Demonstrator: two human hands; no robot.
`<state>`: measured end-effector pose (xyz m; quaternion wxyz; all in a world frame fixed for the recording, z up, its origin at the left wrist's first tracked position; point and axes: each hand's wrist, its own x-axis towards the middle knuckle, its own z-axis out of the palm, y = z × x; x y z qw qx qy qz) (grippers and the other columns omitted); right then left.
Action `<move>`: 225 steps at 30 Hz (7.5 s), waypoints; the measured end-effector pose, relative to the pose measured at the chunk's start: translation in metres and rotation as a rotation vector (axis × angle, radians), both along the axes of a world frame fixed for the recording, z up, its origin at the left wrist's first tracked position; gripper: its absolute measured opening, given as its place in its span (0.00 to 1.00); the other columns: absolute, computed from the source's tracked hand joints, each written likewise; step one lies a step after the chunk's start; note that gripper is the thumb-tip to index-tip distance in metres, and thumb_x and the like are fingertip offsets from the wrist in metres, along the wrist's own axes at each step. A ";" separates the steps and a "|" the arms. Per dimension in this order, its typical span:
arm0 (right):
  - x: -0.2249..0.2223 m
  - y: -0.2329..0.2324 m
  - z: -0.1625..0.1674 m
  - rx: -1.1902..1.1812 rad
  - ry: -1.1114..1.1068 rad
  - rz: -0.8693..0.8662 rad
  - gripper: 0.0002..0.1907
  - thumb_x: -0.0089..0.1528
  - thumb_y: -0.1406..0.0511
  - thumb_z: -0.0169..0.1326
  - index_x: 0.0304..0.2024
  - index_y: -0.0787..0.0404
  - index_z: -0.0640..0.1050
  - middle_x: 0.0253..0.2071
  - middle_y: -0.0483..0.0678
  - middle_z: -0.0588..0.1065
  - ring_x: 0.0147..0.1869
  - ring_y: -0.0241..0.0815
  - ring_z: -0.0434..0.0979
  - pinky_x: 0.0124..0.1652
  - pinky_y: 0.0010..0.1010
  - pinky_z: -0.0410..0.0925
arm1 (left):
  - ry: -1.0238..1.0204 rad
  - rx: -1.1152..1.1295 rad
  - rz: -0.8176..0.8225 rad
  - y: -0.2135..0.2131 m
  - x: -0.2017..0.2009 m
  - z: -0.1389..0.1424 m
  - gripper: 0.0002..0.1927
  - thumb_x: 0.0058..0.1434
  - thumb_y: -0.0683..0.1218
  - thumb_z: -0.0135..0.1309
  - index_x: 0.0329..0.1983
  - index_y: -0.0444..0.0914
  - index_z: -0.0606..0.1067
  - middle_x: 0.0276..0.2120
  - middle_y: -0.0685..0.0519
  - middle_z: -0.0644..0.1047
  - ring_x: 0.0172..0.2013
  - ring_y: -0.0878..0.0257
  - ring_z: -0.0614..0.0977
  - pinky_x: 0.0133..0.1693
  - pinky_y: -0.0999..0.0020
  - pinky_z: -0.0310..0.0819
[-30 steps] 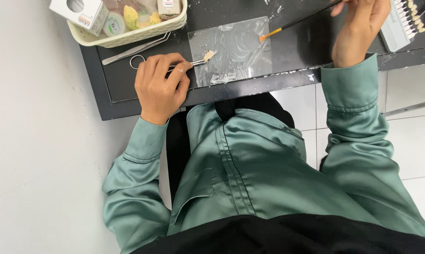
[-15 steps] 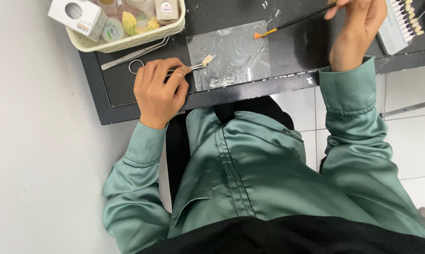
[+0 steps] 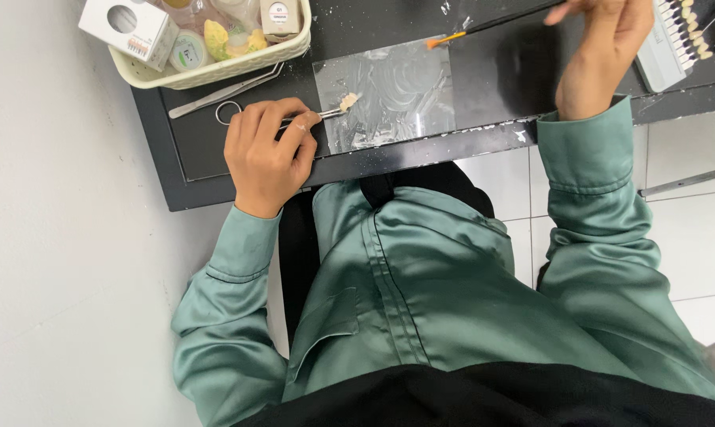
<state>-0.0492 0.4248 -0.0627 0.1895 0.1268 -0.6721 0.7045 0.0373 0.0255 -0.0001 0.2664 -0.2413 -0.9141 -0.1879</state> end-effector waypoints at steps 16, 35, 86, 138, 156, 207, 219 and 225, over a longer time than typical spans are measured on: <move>0.000 -0.002 -0.002 -0.109 0.003 -0.008 0.09 0.82 0.63 0.44 0.52 0.64 0.67 0.44 0.51 0.74 0.44 0.44 0.76 0.46 0.33 0.70 | -0.027 0.003 -0.008 0.001 0.004 0.000 0.12 0.56 0.36 0.61 0.43 0.42 0.80 0.44 0.59 0.78 0.45 0.58 0.78 0.43 0.61 0.68; -0.022 0.003 -0.013 0.015 -0.124 -0.010 0.24 0.87 0.54 0.41 0.43 0.67 0.66 0.38 0.53 0.68 0.43 0.44 0.72 0.36 0.28 0.62 | -0.024 0.006 0.025 -0.018 -0.028 -0.006 0.12 0.55 0.38 0.61 0.42 0.43 0.81 0.43 0.59 0.78 0.43 0.58 0.78 0.43 0.62 0.68; 0.000 -0.008 0.011 0.068 0.034 0.131 0.20 0.85 0.57 0.40 0.47 0.69 0.68 0.41 0.53 0.70 0.43 0.45 0.73 0.42 0.31 0.70 | -0.001 0.007 0.006 -0.003 -0.005 0.000 0.12 0.56 0.36 0.60 0.42 0.43 0.80 0.43 0.60 0.78 0.44 0.59 0.78 0.42 0.61 0.68; 0.002 -0.024 0.030 0.306 0.078 0.166 0.25 0.85 0.56 0.38 0.44 0.71 0.70 0.44 0.58 0.71 0.44 0.45 0.73 0.47 0.34 0.70 | -0.006 0.005 0.008 -0.007 -0.016 -0.005 0.11 0.56 0.36 0.60 0.41 0.42 0.81 0.43 0.60 0.78 0.43 0.59 0.78 0.41 0.62 0.68; 0.008 -0.023 0.037 0.254 0.064 0.168 0.23 0.84 0.57 0.37 0.43 0.70 0.69 0.45 0.57 0.73 0.48 0.42 0.72 0.53 0.29 0.64 | -0.025 -0.002 0.002 0.000 -0.012 -0.006 0.12 0.57 0.37 0.60 0.42 0.42 0.80 0.43 0.59 0.78 0.43 0.58 0.77 0.41 0.61 0.67; 0.002 -0.018 0.015 0.252 0.037 0.174 0.25 0.85 0.54 0.37 0.47 0.70 0.68 0.43 0.56 0.72 0.44 0.42 0.72 0.46 0.31 0.71 | -0.014 0.012 0.003 -0.006 -0.014 -0.007 0.12 0.56 0.36 0.60 0.42 0.42 0.81 0.43 0.59 0.78 0.43 0.58 0.78 0.43 0.61 0.69; 0.001 -0.014 0.009 0.184 0.001 0.169 0.25 0.84 0.54 0.38 0.46 0.70 0.69 0.40 0.54 0.69 0.44 0.42 0.71 0.43 0.30 0.71 | -0.023 0.013 -0.003 -0.006 -0.015 -0.008 0.12 0.56 0.37 0.60 0.42 0.42 0.81 0.43 0.59 0.78 0.43 0.59 0.78 0.43 0.61 0.69; -0.001 -0.012 0.004 0.218 0.081 0.103 0.24 0.82 0.55 0.35 0.47 0.70 0.69 0.43 0.54 0.69 0.49 0.44 0.72 0.48 0.33 0.73 | -0.023 0.005 0.006 -0.005 -0.015 -0.008 0.11 0.56 0.36 0.60 0.41 0.42 0.81 0.43 0.60 0.78 0.43 0.59 0.78 0.42 0.61 0.68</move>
